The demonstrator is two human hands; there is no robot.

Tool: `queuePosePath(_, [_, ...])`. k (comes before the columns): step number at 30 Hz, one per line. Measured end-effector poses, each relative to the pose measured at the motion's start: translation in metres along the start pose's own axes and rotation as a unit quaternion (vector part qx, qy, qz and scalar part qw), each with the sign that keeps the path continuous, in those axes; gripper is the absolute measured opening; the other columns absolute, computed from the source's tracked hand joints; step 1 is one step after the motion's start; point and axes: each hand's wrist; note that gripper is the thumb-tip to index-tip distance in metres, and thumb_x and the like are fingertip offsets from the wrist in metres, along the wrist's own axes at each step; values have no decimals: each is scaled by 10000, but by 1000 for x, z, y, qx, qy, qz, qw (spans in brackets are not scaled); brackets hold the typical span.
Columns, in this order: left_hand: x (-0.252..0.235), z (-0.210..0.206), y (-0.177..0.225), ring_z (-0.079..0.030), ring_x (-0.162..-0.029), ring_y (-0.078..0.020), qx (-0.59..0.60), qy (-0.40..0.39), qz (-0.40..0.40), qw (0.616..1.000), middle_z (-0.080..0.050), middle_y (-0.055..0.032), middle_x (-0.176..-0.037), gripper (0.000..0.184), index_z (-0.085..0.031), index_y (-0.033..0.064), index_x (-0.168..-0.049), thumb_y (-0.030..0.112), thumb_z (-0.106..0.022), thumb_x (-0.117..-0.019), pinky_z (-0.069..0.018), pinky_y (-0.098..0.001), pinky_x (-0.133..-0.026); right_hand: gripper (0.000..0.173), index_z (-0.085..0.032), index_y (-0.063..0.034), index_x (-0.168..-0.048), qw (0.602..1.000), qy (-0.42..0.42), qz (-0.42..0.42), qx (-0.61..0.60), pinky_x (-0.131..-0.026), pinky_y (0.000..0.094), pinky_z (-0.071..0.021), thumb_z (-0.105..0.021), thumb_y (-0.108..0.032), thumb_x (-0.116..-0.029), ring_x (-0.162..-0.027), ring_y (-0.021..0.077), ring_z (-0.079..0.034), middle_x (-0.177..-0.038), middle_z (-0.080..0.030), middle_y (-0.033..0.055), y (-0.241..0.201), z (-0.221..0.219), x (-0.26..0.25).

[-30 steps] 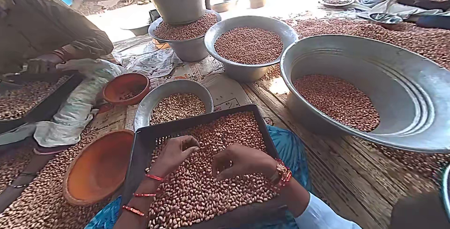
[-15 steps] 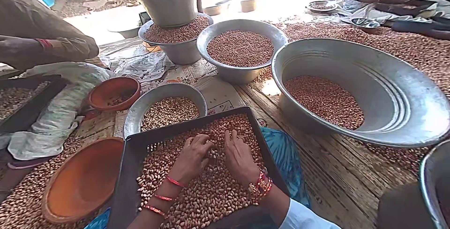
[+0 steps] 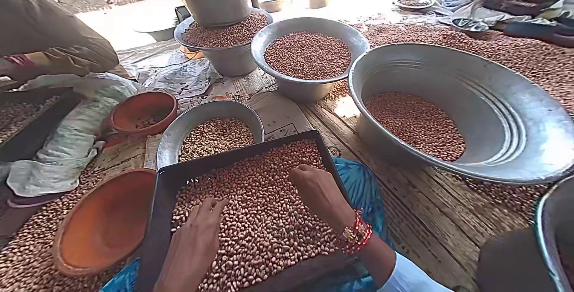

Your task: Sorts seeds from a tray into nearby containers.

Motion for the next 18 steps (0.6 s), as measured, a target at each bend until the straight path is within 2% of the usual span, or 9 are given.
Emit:
queuePosePath(2, [12, 3, 42, -719, -947, -428, 95, -71, -82, 990, -705, -217, -1118, 356, -730, 53, -1238, -52, -564, -942, -596, -570, -721, 240, -732, -24, -1114, 997, 18, -56, 51, -807, 535, -560, -522, -105, -1030, -980, 384, -717, -1086, -721, 206, 23, 15, -3])
queuePosePath(4, [23, -2, 80, -723, -995, -398, 175, -194, -157, 952, -709, -201, -1157, 396, -712, 73, -1279, -65, -523, -960, -597, -566, -776, 259, -742, -52, -1154, 995, 5, -86, 59, -842, 547, -541, -525, -122, -1030, -1020, 384, -705, -1127, -718, 199, 36, 23, -6])
queuePosePath(6, [24, -11, 104, -670, -1125, -424, 172, -307, -164, 921, -663, -221, -1257, 431, -665, 95, -1354, -43, -494, -983, -574, -587, -841, 260, -742, -69, -1164, 993, -5, -92, 69, -841, 551, -534, -536, -146, -1027, -1028, 380, -700, -1139, -716, 195, 41, 23, -8])
queuePosePath(8, [9, -23, 104, -623, -1197, -420, 137, -365, -110, 914, -597, -231, -1346, 513, -599, 139, -1446, -44, -492, -979, -554, -570, -907, 247, -742, -61, -1149, 992, -6, -90, 84, -830, 556, -530, -556, -162, -1022, -1024, 392, -699, -1137, -715, 203, 42, 17, -9])
queuePosePath(10, [-10, -26, 85, -632, -1185, -391, 109, -341, -39, 933, -552, -216, -1397, 545, -552, 186, -1497, -16, -492, -995, -554, -534, -942, 242, -733, -53, -1142, 991, -17, -91, 97, -832, 555, -523, -556, -163, -1019, -1034, 399, -690, -1136, -708, 208, 41, 10, -11])
queuePosePath(12, [-20, -24, 60, -654, -1139, -412, 93, -264, 31, 960, -543, -242, -1399, 472, -546, 157, -1499, 57, -494, -1041, -558, -542, -936, 243, -730, -54, -1151, 990, -29, -92, 102, -850, 554, -517, -553, -149, -1014, -1052, 396, -683, -1142, -706, 206, 41, 8, -12])
queuePosePath(14, [-23, -21, 35, -653, -1117, -439, 61, -189, 86, 976, -527, -261, -1405, 498, -495, 159, -1539, 113, -537, -1044, -556, -556, -918, 239, -723, -46, -1144, 989, -40, -88, 108, -855, 550, -513, -558, -153, -1008, -1052, 390, -682, -1140, -705, 203, 42, 7, -14])
queuePosePath(16, [-18, -20, 11, -635, -1145, -487, 43, -101, 108, 988, -518, -296, -1419, 544, -503, 132, -1530, 126, -625, -999, -547, -602, -905, 241, -711, -37, -1144, 989, -46, -87, 113, -849, 552, -508, -552, -157, -1010, -1045, 392, -681, -1133, -702, 206, 43, 7, -15])
queuePosePath(18, [-9, -20, -5, -604, -1178, -552, 45, 1, 101, 994, -531, -332, -1409, 545, -588, 90, -1453, 83, -715, -924, -529, -676, -865, 255, -699, -41, -1173, 987, -60, -95, 113, -847, 559, -507, -538, -158, -1014, -1055, 398, -679, -1161, -692, 210, 40, 9, -14])
Point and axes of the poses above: each hand's wrist, its own x-axis away from the middle knuckle, its own z-axis out of the back of the hand, y = z × x
